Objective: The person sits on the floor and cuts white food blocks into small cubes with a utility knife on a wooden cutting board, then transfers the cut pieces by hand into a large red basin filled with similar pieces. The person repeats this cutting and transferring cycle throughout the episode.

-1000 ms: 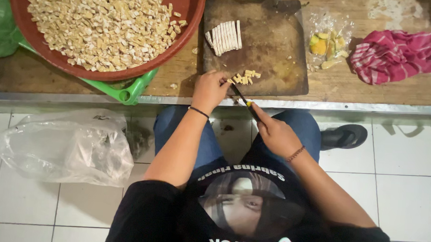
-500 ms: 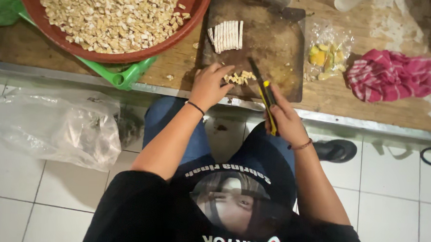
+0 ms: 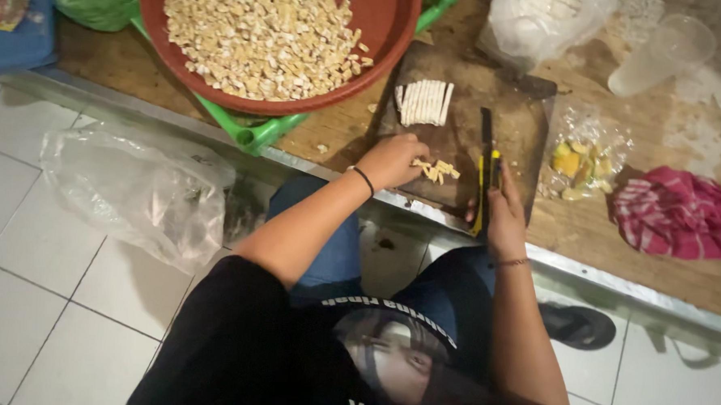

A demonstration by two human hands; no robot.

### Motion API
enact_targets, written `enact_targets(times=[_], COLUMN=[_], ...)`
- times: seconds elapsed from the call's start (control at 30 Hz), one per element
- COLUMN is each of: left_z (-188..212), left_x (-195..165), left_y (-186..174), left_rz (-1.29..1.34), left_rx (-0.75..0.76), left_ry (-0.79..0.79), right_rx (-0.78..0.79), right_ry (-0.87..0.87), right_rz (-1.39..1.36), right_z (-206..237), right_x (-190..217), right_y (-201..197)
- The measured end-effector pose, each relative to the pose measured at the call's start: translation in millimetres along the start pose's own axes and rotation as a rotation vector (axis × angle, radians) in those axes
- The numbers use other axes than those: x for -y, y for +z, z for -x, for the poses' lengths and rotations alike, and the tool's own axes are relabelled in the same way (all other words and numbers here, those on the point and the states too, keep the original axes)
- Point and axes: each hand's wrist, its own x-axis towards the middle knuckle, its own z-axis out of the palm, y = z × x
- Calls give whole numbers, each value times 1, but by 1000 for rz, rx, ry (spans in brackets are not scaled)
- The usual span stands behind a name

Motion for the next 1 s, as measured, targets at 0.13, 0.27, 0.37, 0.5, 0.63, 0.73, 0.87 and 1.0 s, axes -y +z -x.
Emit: enact_targets(times=[0.13,0.27,0.37,0.5,0.63,0.73,0.87,1.0], left_z=[-13,-22,-28,-33,-37,-40,-34,-21], left_x=[8,22,27,28,18,16,25,48], left_y=[1,4,4,-4,-47,-106,-185,-246], left_rz=[62,326,438,906,1058,803,492,252], left_rx=[24,47,69,100,40,-78,-263,-497], left_ry=[-39,-142,-188,-285,-371,-324,-516,-469], right_rx=[-103,-117,-117,-79,-69,-70,-56,-53], right_ry=[72,100,111,50,64,128,121,106], right_rz=[-67,-36,-33,-49,-104,-49,-54,-32], right_z=[-3,-6,-8,-10,-8,-6,-8,-10], right_x=[-7,-7,-9,-9,-2,6,8,4], right_y=[-2,-3,-6,-9,-7,-5,-5,-8])
